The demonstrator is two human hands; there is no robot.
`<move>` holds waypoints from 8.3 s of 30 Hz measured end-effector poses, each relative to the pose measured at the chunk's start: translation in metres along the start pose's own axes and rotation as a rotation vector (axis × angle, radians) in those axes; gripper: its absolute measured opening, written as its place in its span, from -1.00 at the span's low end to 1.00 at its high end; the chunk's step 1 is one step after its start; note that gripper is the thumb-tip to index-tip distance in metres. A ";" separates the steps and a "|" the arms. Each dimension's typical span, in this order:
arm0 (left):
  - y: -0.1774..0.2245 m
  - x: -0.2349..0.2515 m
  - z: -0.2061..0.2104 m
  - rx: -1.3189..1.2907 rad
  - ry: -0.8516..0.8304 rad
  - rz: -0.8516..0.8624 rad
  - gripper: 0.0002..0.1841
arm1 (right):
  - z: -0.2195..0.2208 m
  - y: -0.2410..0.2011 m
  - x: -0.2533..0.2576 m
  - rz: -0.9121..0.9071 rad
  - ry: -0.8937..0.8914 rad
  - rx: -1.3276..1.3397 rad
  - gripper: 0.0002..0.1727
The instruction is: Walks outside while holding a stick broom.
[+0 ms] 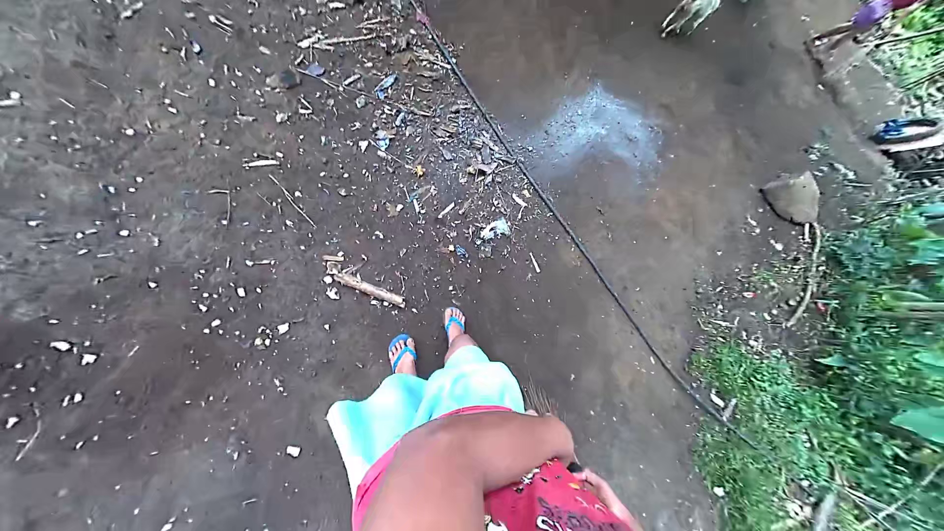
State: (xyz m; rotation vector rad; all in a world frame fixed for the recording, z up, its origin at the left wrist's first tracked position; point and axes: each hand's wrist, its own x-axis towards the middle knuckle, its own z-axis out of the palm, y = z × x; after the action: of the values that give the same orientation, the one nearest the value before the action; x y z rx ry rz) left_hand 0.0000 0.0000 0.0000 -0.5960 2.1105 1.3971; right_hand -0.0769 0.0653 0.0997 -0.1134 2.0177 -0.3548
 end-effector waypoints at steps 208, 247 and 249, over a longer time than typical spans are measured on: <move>-0.310 -0.183 0.229 -2.241 1.774 -1.033 -0.64 | 0.613 -0.187 0.052 -0.080 -1.091 -1.353 -0.79; -0.261 -0.426 0.026 -1.888 0.997 -0.217 -0.71 | 0.493 -0.261 0.161 -0.106 -0.511 -0.923 -0.80; -0.280 -0.401 0.041 -2.105 0.958 0.135 -0.68 | 0.497 -0.249 0.164 -0.094 -0.442 -1.013 -0.66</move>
State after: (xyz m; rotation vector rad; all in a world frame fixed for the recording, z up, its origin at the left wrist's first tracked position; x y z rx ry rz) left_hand 0.4864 -0.0370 0.0524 -2.0152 -0.0191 3.4155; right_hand 0.2696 -0.3092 -0.1745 -0.8341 1.5733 0.6185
